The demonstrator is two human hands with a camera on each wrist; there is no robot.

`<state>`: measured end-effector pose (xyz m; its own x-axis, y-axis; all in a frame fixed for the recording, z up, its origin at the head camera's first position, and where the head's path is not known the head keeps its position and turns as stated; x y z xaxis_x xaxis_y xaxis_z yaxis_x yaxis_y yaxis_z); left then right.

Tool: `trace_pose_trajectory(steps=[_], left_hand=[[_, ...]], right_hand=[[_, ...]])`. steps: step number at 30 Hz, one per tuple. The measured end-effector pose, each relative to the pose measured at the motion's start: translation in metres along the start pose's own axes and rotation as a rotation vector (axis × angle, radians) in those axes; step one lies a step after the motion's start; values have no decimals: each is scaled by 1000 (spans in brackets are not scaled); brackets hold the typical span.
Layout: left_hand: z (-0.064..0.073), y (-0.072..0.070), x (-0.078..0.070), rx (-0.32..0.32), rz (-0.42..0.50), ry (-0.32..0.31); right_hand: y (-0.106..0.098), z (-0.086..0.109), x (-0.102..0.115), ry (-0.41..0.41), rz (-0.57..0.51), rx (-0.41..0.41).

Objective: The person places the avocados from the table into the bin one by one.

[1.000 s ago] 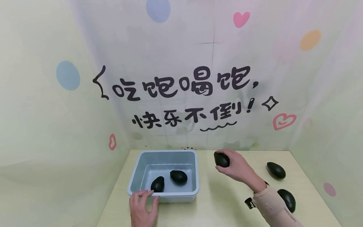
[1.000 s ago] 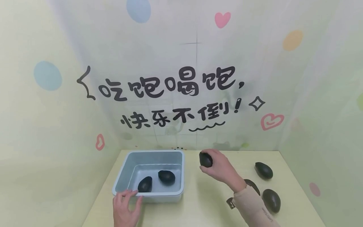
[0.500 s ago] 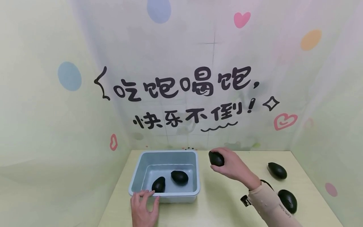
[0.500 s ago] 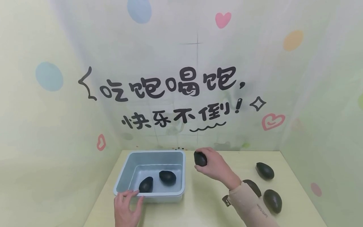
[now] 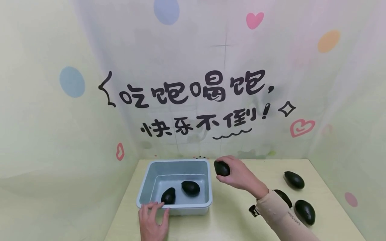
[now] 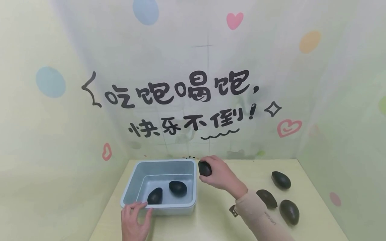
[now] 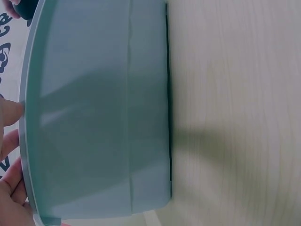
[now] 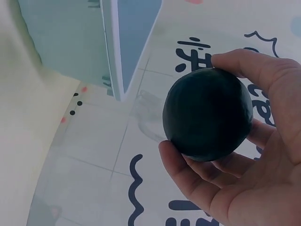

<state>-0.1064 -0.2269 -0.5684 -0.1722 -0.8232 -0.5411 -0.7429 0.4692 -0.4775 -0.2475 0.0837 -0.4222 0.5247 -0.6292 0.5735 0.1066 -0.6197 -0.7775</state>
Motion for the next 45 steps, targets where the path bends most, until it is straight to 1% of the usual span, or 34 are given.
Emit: trace_pose_trajectory(steps=[4, 9, 15, 18, 25, 28, 32, 37, 41, 45], left_hand=[[0, 1, 0, 1, 2, -7], [-1, 1, -1, 9, -3, -31], [1, 0, 0, 2, -8, -38], [3, 0, 1, -3, -11, -29], [4, 2, 4, 11, -23, -42], [3, 3, 4, 14, -24, -42], [2, 2, 2, 17, -26, -48], [-1, 0, -1, 24, -22, -48], [-1, 0, -2, 31, -23, -49], [0, 1, -1, 40, -24, -63]], right_hand=[[6, -4, 5, -11, -8, 17], [13, -8, 10, -22, 11, 33], [22, -9, 14, -22, 21, 79], [27, -11, 17, -38, 29, 112], [41, -19, 21, -62, 68, 201], [47, -20, 23, -64, 76, 231], [56, -22, 27, -94, 114, 264], [65, -22, 33, -104, 159, 329], [69, -22, 36, -102, 150, 382], [71, -22, 38, -110, 149, 403]])
Point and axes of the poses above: each hand's wrist, its own z-axis away from the middle knuckle, its own y-axis out of the palm, x = y × z, the point moved 3 cm from there along -z, towards the middle knuckle
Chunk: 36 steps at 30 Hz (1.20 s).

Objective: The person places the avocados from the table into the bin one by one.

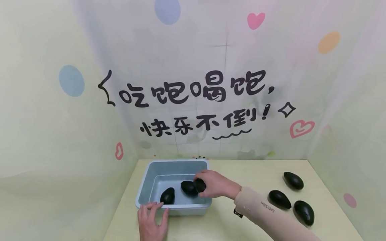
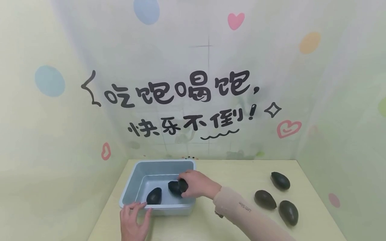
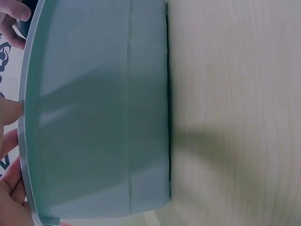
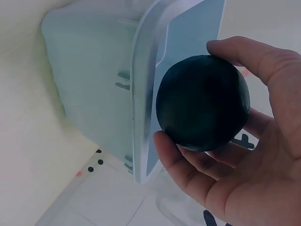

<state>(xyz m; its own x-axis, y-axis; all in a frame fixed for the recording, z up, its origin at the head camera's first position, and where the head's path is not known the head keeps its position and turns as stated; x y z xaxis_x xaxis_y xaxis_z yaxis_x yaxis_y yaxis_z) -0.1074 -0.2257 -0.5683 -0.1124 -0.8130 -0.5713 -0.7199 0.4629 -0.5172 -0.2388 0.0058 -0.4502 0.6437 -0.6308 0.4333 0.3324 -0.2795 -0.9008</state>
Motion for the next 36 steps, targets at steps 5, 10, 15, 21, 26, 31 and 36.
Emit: trace_pose_trajectory(steps=[5, 10, 15, 21, 26, 31, 36], left_hand=[[0, 0, 1, -11, 9, 13], [1, 0, 3, -27, 22, 41], [1, 2, 4, -37, 34, 63], [2, 2, 4, -41, 32, 64], [2, 1, 4, -42, 36, 68], [3, 1, 4, -46, 34, 62], [1, 1, 5, -50, 42, 77]], right_hand=[[1, -2, 3, -8, 32, 28], [1, -5, 5, -23, 46, 38], [-2, -8, 5, -22, 42, 39], [-2, -9, 7, -24, 43, 59], [-2, -12, 11, -35, 44, 75], [0, -15, 14, -58, 59, 79], [2, -17, 16, -61, 56, 91]])
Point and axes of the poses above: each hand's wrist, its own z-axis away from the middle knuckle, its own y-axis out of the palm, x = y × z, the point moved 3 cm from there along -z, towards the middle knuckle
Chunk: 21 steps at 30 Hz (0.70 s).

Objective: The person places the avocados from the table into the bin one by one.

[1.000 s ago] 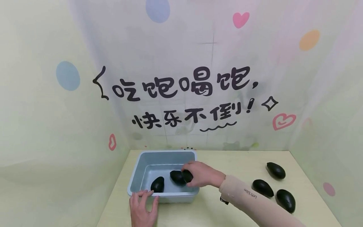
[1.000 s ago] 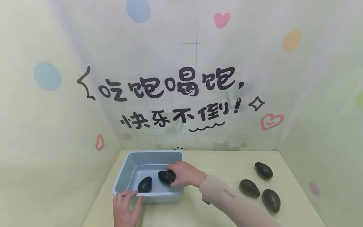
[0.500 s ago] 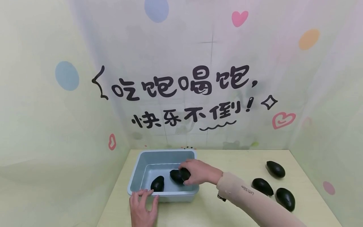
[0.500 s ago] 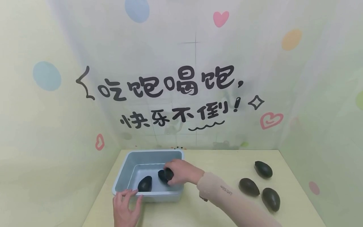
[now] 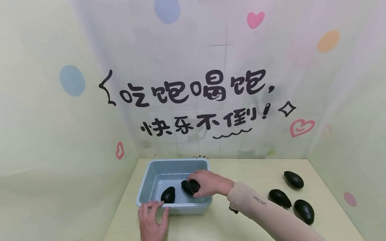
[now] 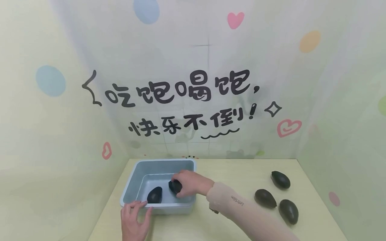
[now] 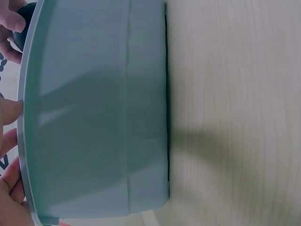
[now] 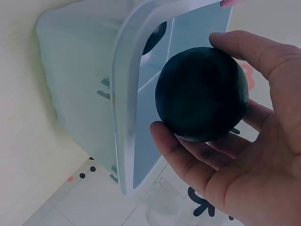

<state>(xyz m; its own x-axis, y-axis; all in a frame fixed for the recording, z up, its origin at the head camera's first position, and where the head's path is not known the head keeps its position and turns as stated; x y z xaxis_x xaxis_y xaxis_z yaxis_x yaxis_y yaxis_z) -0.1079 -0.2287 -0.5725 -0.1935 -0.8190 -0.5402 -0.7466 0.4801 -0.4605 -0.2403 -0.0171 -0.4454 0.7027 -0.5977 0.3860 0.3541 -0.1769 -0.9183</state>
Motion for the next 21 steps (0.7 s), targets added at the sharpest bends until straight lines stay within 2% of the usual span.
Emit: trace_pose_trajectory(steps=[11, 21], left_hand=[[0, 1, -1, 8, -14, -8], [1, 1, -1, 9, -16, -9]], right_hand=[[-12, 5, 1, 31, -25, -11], [-12, 17, -21, 45, -91, -60]])
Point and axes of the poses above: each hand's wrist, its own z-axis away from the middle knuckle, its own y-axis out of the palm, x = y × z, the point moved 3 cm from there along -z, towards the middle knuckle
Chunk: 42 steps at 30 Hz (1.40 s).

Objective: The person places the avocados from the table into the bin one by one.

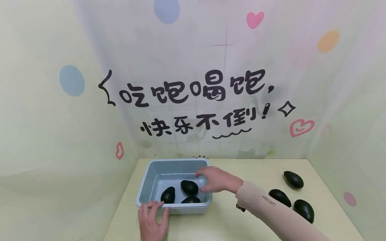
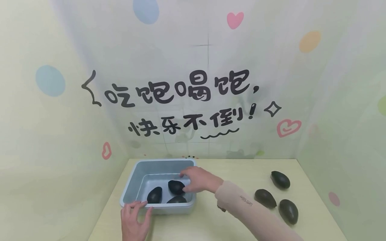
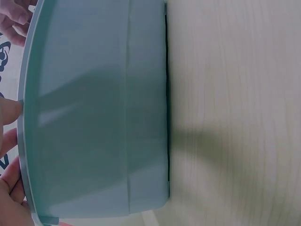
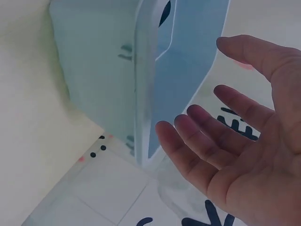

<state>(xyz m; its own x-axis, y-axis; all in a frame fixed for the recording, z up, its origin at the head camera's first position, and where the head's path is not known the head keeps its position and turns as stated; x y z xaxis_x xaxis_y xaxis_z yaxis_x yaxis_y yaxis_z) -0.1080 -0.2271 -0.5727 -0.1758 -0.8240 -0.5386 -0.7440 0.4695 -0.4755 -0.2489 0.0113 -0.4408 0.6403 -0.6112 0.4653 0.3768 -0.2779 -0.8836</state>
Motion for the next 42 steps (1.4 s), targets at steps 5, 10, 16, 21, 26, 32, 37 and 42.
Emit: trace_pose_trajectory(steps=[5, 10, 16, 21, 26, 32, 37, 42], left_hand=[[0, 0, 1, -7, 0, 19], [-1, 0, 1, -20, 8, 42], [-2, -1, 0, -7, 0, 13], [-2, -2, -3, 9, -11, -24], [-2, -3, -5, 30, -28, -50], [0, -3, -4, 21, -29, -44], [0, -1, -3, 12, -16, -28], [0, -2, -3, 8, -14, -17]], right_hand=[[0, 11, -16, 29, -39, -16], [1, 20, -33, 43, -39, -35], [2, 30, -48, 73, -57, -43], [6, 36, -58, 103, -77, -31], [9, 41, -67, 129, -90, -21], [12, 55, -80, 194, -96, 10], [16, 69, -95, 216, -122, 4], [21, 79, -108, 238, -141, 12]])
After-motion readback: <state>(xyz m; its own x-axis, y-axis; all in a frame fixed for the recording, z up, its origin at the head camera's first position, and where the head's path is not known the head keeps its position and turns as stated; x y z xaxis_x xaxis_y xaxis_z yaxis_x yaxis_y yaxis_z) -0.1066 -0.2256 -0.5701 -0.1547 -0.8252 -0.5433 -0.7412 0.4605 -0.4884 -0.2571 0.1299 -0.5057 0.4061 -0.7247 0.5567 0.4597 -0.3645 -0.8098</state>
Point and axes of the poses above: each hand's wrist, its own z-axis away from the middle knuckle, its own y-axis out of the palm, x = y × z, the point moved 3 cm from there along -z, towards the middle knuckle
